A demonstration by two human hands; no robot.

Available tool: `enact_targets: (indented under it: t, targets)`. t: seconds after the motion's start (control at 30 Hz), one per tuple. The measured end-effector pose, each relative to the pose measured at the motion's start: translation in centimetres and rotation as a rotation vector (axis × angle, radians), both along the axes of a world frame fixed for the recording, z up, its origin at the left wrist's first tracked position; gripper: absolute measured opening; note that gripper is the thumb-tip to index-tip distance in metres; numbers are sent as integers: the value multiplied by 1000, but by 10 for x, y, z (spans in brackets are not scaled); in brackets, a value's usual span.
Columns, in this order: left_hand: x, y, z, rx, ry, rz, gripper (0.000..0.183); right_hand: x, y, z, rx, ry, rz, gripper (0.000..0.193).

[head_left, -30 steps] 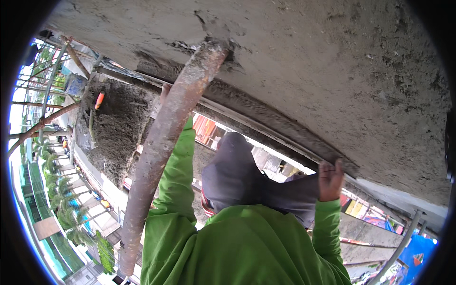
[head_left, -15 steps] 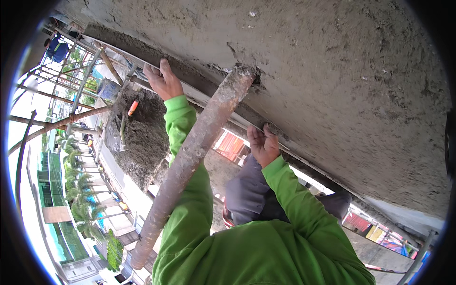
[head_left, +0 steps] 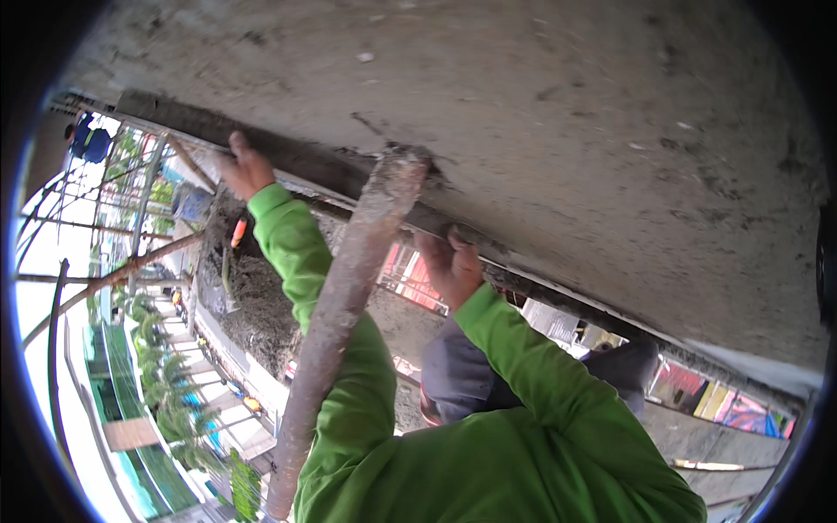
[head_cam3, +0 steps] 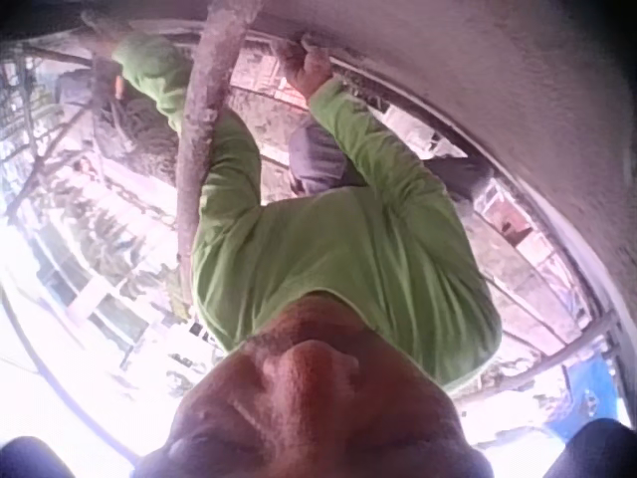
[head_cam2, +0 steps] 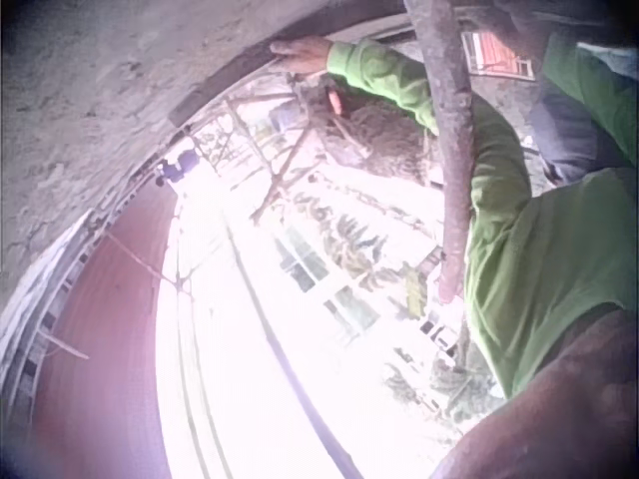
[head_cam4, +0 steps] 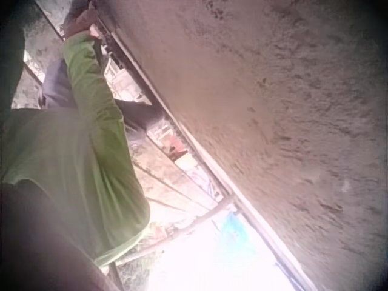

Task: The person uses a long straightedge to smooth wet cement on a ceiling surface. They repeatedly drag the tool across the wet plaster to level it and remove excess material, working on a construction site with scaffolding.

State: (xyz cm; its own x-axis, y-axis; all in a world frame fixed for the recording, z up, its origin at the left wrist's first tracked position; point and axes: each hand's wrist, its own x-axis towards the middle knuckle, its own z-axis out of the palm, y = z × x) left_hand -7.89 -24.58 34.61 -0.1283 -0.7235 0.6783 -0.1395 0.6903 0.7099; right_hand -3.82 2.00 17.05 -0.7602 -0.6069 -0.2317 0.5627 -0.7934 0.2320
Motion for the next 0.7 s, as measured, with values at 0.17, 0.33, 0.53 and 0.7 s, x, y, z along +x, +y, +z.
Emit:
enact_targets:
  t: [0.17, 0.33, 0.53, 0.7]
  targets:
    - [-5, 53, 10, -46, 7, -17, 54, -3, 18, -8, -6, -104, 22, 23]
    - [-8, 74, -15, -37, 152, -220, 53, -4, 66, -3, 33, -178, 73, 23]
    - [-1, 108, -38, 205, 173, -213, 60, 6, 121, -1, 130, -168, 15, 20]
    - [-4, 145, -37, 404, 294, -291, 68, 8, 141, 13, 289, -105, -61, 15]
